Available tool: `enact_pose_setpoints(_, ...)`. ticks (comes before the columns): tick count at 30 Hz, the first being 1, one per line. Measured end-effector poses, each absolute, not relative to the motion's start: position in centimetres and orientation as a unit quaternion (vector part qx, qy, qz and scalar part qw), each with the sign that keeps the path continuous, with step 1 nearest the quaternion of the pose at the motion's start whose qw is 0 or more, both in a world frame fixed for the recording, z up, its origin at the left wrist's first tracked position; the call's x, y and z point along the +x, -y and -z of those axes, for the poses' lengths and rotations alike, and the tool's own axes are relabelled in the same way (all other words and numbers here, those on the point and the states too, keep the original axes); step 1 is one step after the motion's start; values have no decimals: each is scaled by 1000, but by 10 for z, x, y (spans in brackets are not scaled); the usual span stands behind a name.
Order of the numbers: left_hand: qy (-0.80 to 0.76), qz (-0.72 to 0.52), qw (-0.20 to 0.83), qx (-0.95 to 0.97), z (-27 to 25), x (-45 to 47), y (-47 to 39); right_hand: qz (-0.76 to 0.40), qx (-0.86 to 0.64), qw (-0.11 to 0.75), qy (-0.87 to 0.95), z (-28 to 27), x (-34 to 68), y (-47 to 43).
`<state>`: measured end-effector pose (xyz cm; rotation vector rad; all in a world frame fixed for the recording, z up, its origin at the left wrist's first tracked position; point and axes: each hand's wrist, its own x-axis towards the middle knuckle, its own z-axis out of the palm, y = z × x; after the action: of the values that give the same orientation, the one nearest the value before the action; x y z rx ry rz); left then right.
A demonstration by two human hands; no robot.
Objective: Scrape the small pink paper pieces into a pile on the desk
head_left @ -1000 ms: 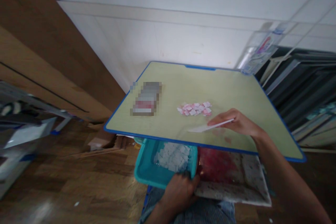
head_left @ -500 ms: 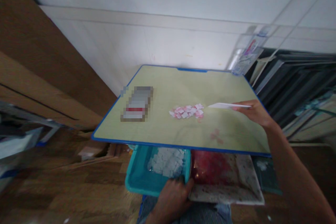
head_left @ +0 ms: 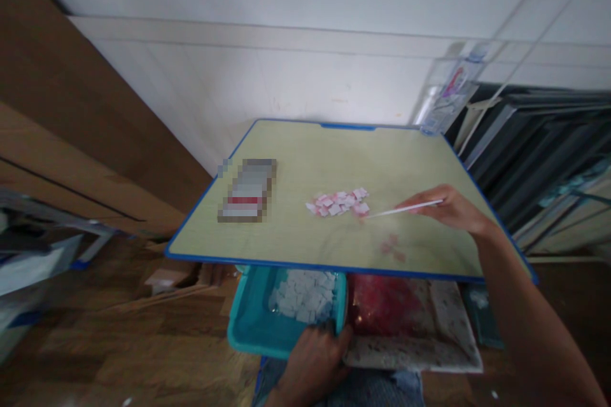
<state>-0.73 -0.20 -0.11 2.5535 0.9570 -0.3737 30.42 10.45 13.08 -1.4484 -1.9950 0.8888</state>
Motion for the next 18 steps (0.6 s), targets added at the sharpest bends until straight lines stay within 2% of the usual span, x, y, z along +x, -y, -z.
enact_pose_setpoints(5, -334, 139, 195, 911, -1, -7, 1, -291, -534, 269, 747, -142, 300, -97)
enact_pose_setpoints(10, -334, 131, 191, 914, 2, -8, 2, -351, -493, 214, 767, -146, 297, -96)
enact_pose_setpoints(15, -336, 136, 195, 911, 3, -8, 2, -319, -536, 242, 743, -145, 302, -97)
enact_pose_setpoints(18, -334, 145, 196, 911, 2, -7, 2, -352, -518, 211, 750, -145, 307, -95)
